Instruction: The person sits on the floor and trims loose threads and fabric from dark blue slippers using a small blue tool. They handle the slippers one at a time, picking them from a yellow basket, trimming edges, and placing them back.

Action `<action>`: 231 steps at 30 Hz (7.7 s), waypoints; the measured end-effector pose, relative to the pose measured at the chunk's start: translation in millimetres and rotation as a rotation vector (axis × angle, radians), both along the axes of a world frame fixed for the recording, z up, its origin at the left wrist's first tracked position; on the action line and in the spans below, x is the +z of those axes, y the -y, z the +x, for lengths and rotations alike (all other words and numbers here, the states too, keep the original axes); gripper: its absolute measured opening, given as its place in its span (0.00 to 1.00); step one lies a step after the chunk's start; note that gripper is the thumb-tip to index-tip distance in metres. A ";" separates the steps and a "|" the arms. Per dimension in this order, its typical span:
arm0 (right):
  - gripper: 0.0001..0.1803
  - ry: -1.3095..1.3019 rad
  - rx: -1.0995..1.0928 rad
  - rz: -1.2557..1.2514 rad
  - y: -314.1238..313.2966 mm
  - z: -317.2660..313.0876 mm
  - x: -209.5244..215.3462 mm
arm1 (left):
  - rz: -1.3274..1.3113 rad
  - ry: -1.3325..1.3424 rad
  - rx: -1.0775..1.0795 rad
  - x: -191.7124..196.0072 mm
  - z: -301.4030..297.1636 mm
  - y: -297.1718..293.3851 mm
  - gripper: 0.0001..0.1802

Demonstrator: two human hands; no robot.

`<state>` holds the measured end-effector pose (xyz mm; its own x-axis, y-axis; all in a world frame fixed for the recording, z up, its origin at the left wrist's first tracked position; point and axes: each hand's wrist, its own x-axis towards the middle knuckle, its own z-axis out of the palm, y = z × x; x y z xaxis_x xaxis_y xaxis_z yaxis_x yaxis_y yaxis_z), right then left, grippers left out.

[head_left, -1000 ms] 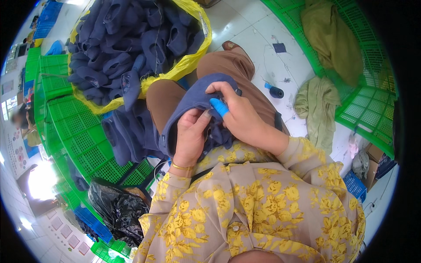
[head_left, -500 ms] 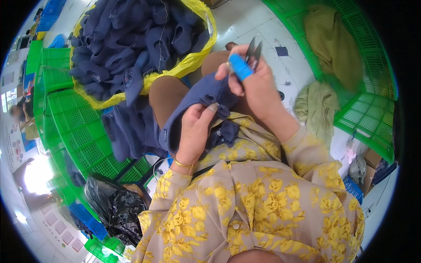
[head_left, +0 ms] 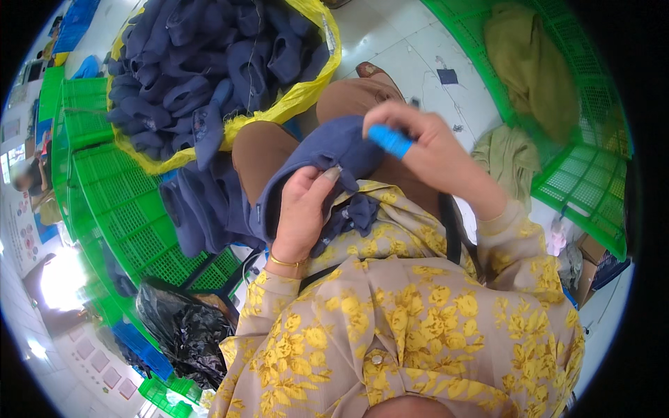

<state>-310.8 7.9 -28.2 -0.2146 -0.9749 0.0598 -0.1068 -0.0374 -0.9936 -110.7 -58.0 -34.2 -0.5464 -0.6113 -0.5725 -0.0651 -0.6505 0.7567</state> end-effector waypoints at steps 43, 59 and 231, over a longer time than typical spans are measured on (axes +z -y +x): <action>0.02 -1.069 0.270 0.069 2.2 35.4 5.7 | -0.304 0.202 0.043 -22.1 1.6 -15.1 0.07; 0.14 -0.326 0.546 0.268 37.9 -19.2 -6.5 | -0.065 0.004 -0.012 -18.6 9.4 7.1 0.07; 0.26 -0.284 0.943 0.276 42.3 70.3 8.4 | -1.185 0.293 -0.271 1.7 112.6 -4.5 0.12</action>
